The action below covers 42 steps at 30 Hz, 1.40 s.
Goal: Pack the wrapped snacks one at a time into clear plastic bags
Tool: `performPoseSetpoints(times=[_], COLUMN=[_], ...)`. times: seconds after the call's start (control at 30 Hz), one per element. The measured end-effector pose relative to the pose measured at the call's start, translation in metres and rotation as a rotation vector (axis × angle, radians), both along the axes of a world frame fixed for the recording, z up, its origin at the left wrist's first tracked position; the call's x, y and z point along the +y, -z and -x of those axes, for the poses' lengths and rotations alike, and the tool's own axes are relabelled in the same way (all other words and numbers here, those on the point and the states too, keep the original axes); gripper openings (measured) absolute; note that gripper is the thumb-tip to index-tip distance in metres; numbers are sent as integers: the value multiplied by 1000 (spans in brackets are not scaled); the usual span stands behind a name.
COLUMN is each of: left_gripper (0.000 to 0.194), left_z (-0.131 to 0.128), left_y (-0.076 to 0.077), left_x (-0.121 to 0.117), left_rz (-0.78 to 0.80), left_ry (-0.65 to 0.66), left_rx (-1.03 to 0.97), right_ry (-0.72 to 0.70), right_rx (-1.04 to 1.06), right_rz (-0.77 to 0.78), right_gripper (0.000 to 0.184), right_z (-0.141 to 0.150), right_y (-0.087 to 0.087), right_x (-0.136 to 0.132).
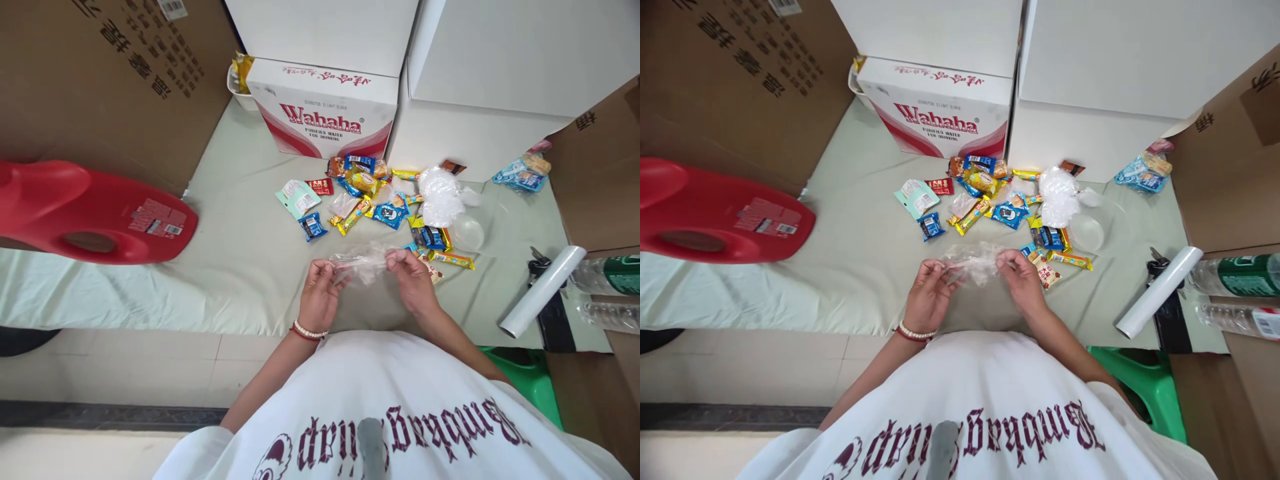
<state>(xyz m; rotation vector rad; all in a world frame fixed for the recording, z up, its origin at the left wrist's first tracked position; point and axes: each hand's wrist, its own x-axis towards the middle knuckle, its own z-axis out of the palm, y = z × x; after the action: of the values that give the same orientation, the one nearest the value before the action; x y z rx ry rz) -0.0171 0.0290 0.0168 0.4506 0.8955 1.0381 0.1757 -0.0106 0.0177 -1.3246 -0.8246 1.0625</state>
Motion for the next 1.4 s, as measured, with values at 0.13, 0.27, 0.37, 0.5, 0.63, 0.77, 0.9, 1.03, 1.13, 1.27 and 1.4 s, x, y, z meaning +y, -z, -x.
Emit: performPoseSetpoints(times=[0.13, 0.27, 0.37, 0.5, 0.63, 0.77, 0.9, 1.03, 1.13, 1.27, 1.4], left_gripper=[41, 39, 37, 35, 35, 47, 47, 39, 39, 40, 31], left_z=[12, 25, 34, 30, 9, -2, 1, 2, 5, 25, 51], left_y=[0, -5, -8, 1, 17, 25, 30, 31, 27, 21, 18], left_x=[15, 23, 26, 36, 44, 30, 4, -4, 6, 29, 47], left_rz=[121, -46, -211, -204, 8, -32, -68, -68, -27, -105, -230], left_ry=[-118, -116, -32, 9, -164, -166, -69, -51, -128, 58, 336], left_rx=[32, 268, 500, 611, 513, 335, 454, 446, 373, 468, 691], right_ry=[-8, 48, 61, 63, -164, -72, 78, 116, 135, 89, 19], right_rx=[363, 331, 247, 284, 403, 315, 370, 272, 170, 198, 55], right_rz=[146, 235, 202, 103, 227, 274, 249, 231, 181, 200, 319], right_gripper=[37, 46, 45, 49, 64, 53, 43, 38, 39, 47, 44], right_z=[-9, -24, -41, -49, -23, 7, 10, 6, 4, -9, -27], right_y=[-12, -17, -15, -6, 10, 27, 32, 29, 23, 10, 11], right_x=[-8, -12, -4, 15, 21, 17, 19, 20, 18, 14, 5])
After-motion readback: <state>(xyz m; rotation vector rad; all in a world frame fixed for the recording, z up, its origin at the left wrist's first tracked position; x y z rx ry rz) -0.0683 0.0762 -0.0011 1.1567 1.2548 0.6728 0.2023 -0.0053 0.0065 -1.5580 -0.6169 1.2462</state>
